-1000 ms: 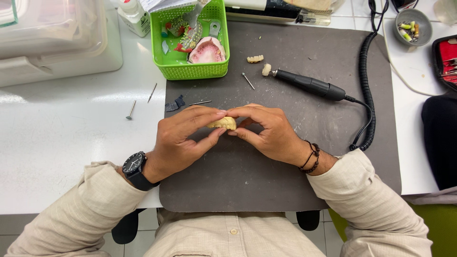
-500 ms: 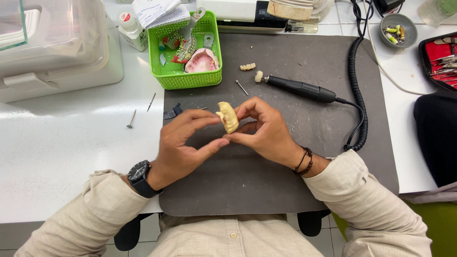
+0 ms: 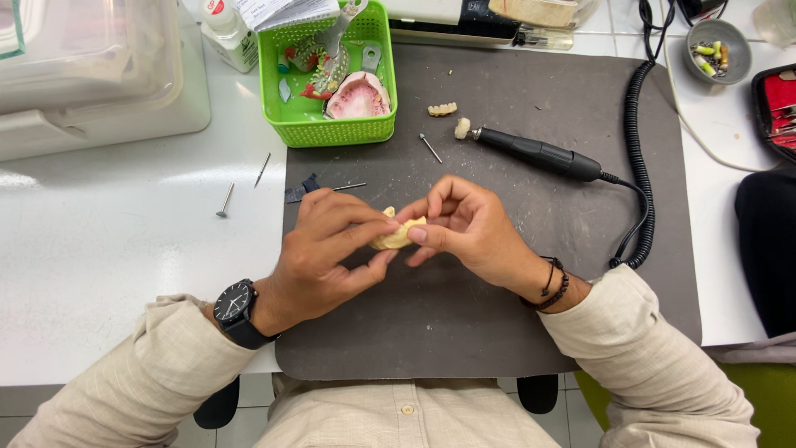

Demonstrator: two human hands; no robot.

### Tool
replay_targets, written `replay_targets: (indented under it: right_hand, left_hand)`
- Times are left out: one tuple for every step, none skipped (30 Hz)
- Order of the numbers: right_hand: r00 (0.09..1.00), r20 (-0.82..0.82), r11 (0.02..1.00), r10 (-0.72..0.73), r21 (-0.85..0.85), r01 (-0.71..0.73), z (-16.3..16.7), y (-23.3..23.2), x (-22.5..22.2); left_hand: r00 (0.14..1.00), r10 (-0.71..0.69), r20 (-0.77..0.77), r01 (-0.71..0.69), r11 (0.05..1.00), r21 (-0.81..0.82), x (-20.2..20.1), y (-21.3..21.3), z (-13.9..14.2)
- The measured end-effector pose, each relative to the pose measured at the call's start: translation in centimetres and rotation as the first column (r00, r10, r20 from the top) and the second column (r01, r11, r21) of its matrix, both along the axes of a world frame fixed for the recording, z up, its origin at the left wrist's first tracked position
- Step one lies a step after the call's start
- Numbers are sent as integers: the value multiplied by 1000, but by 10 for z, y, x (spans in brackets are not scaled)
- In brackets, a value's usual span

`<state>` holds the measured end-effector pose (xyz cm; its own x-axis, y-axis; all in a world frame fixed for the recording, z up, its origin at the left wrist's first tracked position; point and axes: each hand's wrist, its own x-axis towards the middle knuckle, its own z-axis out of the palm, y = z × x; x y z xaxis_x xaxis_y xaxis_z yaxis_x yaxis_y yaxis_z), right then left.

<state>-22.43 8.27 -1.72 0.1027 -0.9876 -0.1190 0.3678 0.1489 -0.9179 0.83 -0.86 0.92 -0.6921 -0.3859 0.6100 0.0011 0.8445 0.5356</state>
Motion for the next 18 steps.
replay_targets:
  right_hand:
    - [1000, -6, 1000, 2, -14, -2, 1, 1, 0]
    - [1000, -9, 1000, 6, -25, -6, 1, 3, 0]
    - [1000, -15, 999, 7, -40, -8, 2, 5, 0]
    - [999, -51, 998, 3, -69, -7, 2, 5, 0]
    - [996, -86, 995, 0, -98, -8, 3, 6, -1]
    - [993, -120, 992, -5, -124, -10, 5, 8, 0]
    - [989, -145, 988, -20, -154, -3, 6, 10, 0]
    - [984, -172, 983, -37, -185, 4, 8, 11, 0]
    - [979, -198, 976, -53, -216, 10, 9, 13, 1]
    - [970, -225, 966, -89, -256, 30, 11, 15, 2]
    - [960, -251, 954, -126, -296, 48, 13, 18, 3]
    - [947, -275, 938, -165, -339, 65, 15, 18, 5]
    - [921, -338, 914, -194, -404, 44, 17, 18, 6]
    - [889, -397, 886, -226, -463, 19, 19, 18, 6]
    - [854, -451, 856, -260, -517, -12, 21, 19, 7]
    - [815, -497, 834, -299, -551, -31, 23, 18, 8]
    - [772, -539, 810, -338, -584, -52, 24, 18, 10]
    - [725, -576, 788, -377, -611, -75, 26, 19, 12]
  left_hand:
    - [1000, -6, 3, 6, 1000, -5, 0, 0, 1]
    - [1000, -12, 8, 12, 1000, -8, 0, 1, 2]
    - [1000, -18, 12, 19, 1000, -13, -1, 2, 4]
    - [1000, -1, 8, 1, 1000, -2, -1, 3, 5]
    - [1000, 18, 7, -18, 1000, 11, 0, 4, 7]
    - [999, 37, 7, -37, 999, 26, 0, 6, 8]
    - [999, 48, 15, -49, 996, 70, 1, 7, 10]
    - [998, 58, 22, -60, 992, 112, 1, 6, 10]
    - [997, 68, 30, -72, 985, 155, 1, 5, 11]
    - [998, 56, 33, -62, 969, 238, 1, 5, 11]
    - [998, 43, 35, -52, 947, 318, 1, 5, 11]
    - [999, 29, 35, -41, 918, 395, 1, 4, 10]
    - [1000, -24, 8, 17, 878, 478, 0, 4, 10]
    - [997, -75, -22, 74, 826, 558, 0, 5, 9]
    - [991, -121, -57, 130, 763, 633, 0, 7, 8]
    - [991, -119, -55, 125, 734, 668, 0, 9, 7]
    - [992, -116, -53, 120, 703, 701, 0, 10, 7]
    - [992, -115, -50, 114, 668, 735, 1, 12, 6]
